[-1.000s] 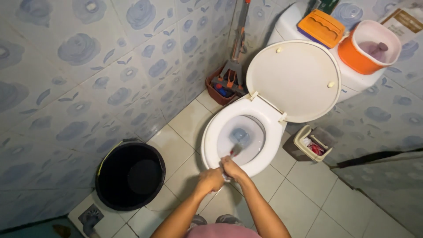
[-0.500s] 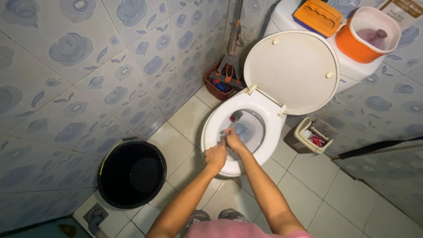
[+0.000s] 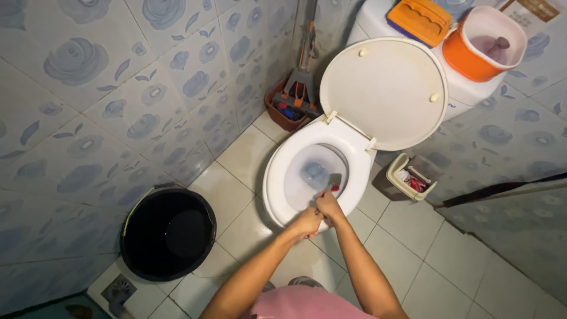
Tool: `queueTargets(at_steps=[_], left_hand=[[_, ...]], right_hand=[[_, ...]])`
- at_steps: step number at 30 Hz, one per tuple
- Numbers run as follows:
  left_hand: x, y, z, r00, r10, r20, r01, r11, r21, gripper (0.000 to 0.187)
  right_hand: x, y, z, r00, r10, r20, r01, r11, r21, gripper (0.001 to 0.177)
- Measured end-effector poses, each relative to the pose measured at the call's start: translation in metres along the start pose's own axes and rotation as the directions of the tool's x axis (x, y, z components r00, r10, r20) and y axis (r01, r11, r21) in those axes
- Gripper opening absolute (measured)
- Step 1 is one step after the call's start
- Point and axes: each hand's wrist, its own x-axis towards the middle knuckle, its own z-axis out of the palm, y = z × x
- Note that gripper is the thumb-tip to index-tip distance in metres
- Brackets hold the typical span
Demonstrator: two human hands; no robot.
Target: Clean the toilet using cleaner and a brush, then rinse with water.
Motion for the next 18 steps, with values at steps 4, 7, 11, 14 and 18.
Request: queueTargets(at_steps=[4,7,11,14,18], left_hand=[[0.014,-0.014,-0.003,0.998,0.016,0.058,-0.016,1.000,0.004,0.031],[0.017,-0.020,0.004,0.999,0.034,-0.033,-0.025,0.968,0.250,0.054],[0.003,-0.001,-0.003,0.998,0.065,0.001,-0.056,0.861,0.506,0.033],[-0.008,-0.020,-0.003,0.990,0.140,-0.032,-0.081,0.726,0.683,0.020],[-0.020,0.004,-0.025,0.997,0.016,-0.077,0.060,0.482,0.874,0.052]], right_hand=[[-0.025,-0.034,0.001,0.998,0.047,0.048,-0.046,0.999,-0.012,0.017],[-0.024,-0.024,-0.003,0.999,0.040,0.017,-0.039,0.998,-0.052,0.014],[-0.005,-0.021,-0.007,0.990,-0.141,0.025,0.142,0.944,-0.298,0.024],[-0.044,-0.030,0.009,0.990,-0.031,0.135,0.063,0.968,-0.243,0.028],[-0.025,-0.033,0.034,0.958,-0.119,0.262,0.108,0.993,0.055,0.024]])
